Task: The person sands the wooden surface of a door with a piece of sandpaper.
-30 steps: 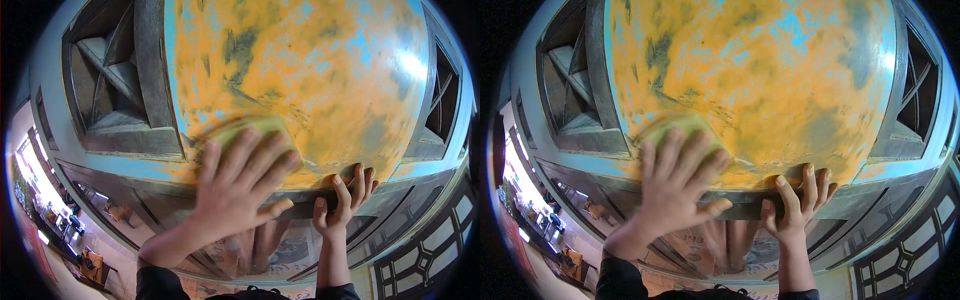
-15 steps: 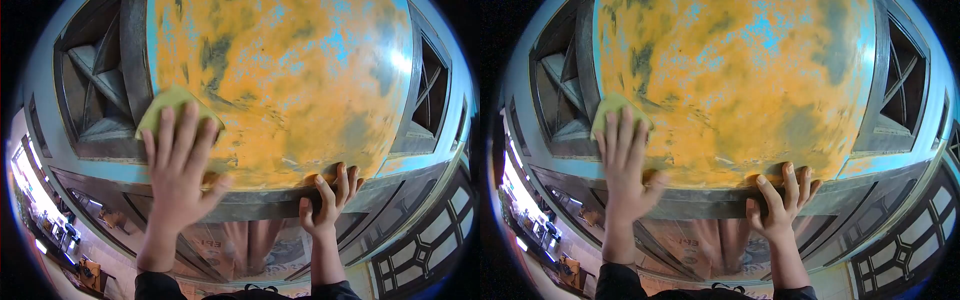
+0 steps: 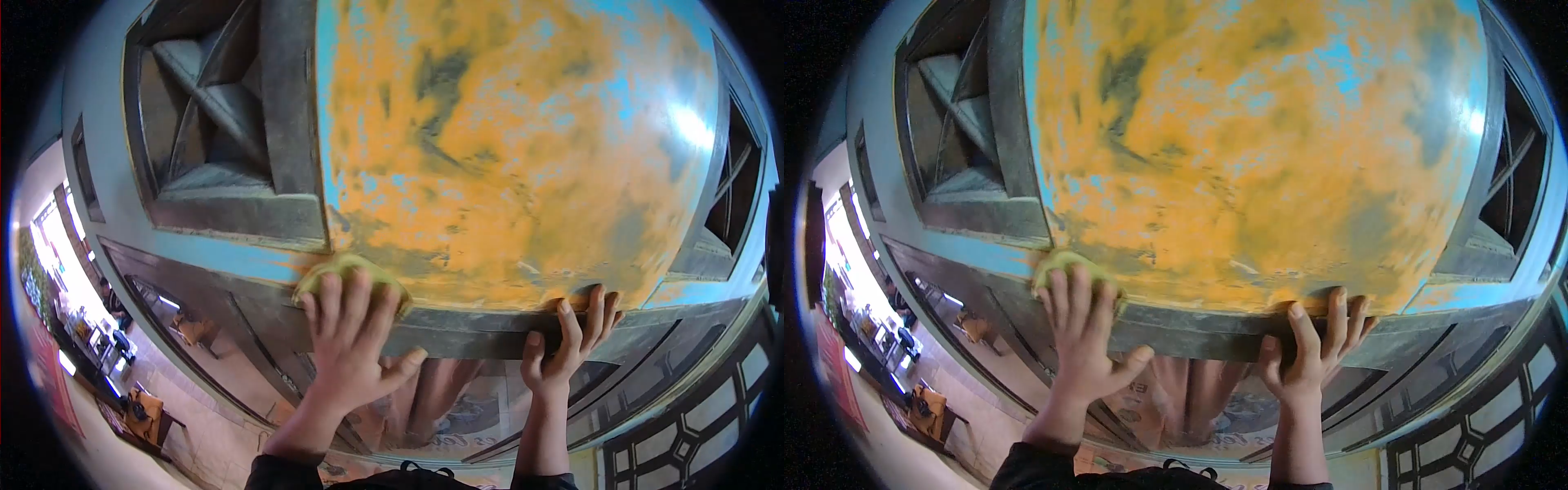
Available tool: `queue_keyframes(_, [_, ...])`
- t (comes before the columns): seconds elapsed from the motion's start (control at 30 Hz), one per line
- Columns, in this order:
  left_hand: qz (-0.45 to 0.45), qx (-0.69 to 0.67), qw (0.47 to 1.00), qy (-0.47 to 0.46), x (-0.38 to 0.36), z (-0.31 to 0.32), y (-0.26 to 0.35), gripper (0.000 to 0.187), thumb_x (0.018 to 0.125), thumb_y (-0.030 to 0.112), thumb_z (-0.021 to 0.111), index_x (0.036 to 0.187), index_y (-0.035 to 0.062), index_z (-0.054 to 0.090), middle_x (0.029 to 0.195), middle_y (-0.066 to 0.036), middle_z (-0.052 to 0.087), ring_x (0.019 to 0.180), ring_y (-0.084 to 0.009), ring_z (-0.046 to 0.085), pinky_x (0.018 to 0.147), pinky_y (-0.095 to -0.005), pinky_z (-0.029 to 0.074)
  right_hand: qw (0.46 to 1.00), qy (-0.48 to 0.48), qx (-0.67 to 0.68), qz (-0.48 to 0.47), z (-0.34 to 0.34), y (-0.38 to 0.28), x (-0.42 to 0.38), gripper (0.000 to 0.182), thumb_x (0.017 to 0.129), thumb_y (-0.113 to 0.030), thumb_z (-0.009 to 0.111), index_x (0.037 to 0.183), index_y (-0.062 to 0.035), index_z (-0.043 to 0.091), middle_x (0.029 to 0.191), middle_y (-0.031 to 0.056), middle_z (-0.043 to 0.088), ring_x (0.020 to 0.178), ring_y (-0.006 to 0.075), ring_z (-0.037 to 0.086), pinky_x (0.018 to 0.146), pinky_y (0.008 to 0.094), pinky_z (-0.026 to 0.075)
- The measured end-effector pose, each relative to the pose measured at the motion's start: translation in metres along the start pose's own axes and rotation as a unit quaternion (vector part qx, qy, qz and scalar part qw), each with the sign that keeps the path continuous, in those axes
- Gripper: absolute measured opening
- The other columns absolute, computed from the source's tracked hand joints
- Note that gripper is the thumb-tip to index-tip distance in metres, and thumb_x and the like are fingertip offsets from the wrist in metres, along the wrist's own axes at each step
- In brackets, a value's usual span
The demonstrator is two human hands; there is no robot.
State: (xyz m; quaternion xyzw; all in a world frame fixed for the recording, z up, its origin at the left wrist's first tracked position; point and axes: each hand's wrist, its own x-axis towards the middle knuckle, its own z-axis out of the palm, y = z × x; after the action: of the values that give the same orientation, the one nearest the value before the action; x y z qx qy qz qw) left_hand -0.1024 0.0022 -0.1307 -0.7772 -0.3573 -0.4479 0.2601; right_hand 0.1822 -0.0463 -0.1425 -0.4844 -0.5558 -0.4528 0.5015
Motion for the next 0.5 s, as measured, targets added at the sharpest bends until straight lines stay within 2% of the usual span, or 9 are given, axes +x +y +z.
queue_keyframes(0.07, [-0.076,-0.048,0.995,0.05,0.006,-0.008,-0.02,0.087,0.093,0.063,0.056,0.154,0.0048,0.038,0.163,-0.027,0.025,0.153,-0.0491,0.011,0.118,-0.0651,0.001,1.0,0.002,-0.005,-0.001,0.001,0.0,0.0,0.04,0.099,-0.046,0.054,0.131,-0.0214,0.059,0.156,0.0222,0.038,0.15,0.0469,0.022,0.121,0.0644,0.007])
queue_keyframes(0.1, [-0.085,-0.043,0.994,0.051,0.008,-0.012,-0.025,0.089,0.092,0.065,0.056,0.154,0.0043,0.037,0.162,-0.028,0.025,0.153,-0.0491,0.011,0.119,-0.065,0.002,1.0,-0.004,-0.007,-0.004,0.0,0.0,-0.001,0.042,0.101,-0.046,0.051,0.132,-0.0186,0.058,0.158,0.0236,0.035,0.15,0.0469,0.022,0.121,0.064,0.005])
queue_keyframes(0.23, [0.044,0.009,0.999,-0.005,-0.006,-0.001,-0.007,0.089,0.093,0.064,0.053,0.155,0.0025,0.035,0.163,-0.028,0.022,0.153,-0.0489,0.01,0.119,-0.0637,0.003,1.0,0.0,0.003,0.015,-0.002,-0.018,0.009,0.046,0.102,-0.045,0.048,0.135,-0.0136,0.054,0.157,0.0259,0.036,0.151,0.0476,0.02,0.12,0.064,0.0])
queue_keyframes(0.33, [-0.066,0.012,0.998,-0.001,-0.002,-0.019,-0.037,0.087,0.095,0.063,0.052,0.155,0.0017,0.035,0.164,-0.026,0.022,0.153,-0.0487,0.01,0.119,-0.0637,0.004,1.0,-0.015,0.009,0.013,-0.005,-0.026,0.013,0.047,0.103,-0.045,0.047,0.137,-0.0139,0.052,0.157,0.0264,0.035,0.152,0.0478,0.018,0.12,0.0649,0.001])
queue_keyframes(0.37, [-0.105,-0.005,0.993,0.052,0.001,-0.023,-0.053,0.087,0.095,0.06,0.052,0.155,0.0,0.033,0.164,-0.026,0.021,0.153,-0.0487,0.01,0.12,-0.0635,0.003,1.0,-0.013,0.022,0.009,-0.004,-0.027,0.013,0.047,0.103,-0.045,0.047,0.138,-0.0142,0.051,0.158,0.0263,0.034,0.152,0.048,0.017,0.119,0.0651,0.001])
queue_keyframes(0.43, [-0.124,-0.027,0.989,0.078,-0.007,-0.02,-0.061,0.086,0.093,0.057,0.055,0.153,-0.0014,0.036,0.164,-0.026,0.022,0.153,-0.0481,0.011,0.119,-0.0641,0.002,0.998,-0.012,0.053,0.005,-0.001,-0.028,0.009,0.047,0.103,-0.044,0.047,0.139,-0.0146,0.05,0.158,0.026,0.033,0.152,0.0483,0.016,0.119,0.0656,0.001])
queue_keyframes(0.5, [-0.116,-0.019,0.99,0.081,-0.017,-0.011,-0.055,0.084,0.093,0.054,0.058,0.152,-0.0019,0.038,0.164,-0.025,0.024,0.153,-0.0482,0.011,0.119,-0.0651,0.003,1.0,-0.01,0.025,0.001,0.005,-0.031,0.003,0.047,0.103,-0.046,0.046,0.139,-0.0149,0.05,0.159,0.0257,0.033,0.152,0.048,0.017,0.119,0.0658,0.002])
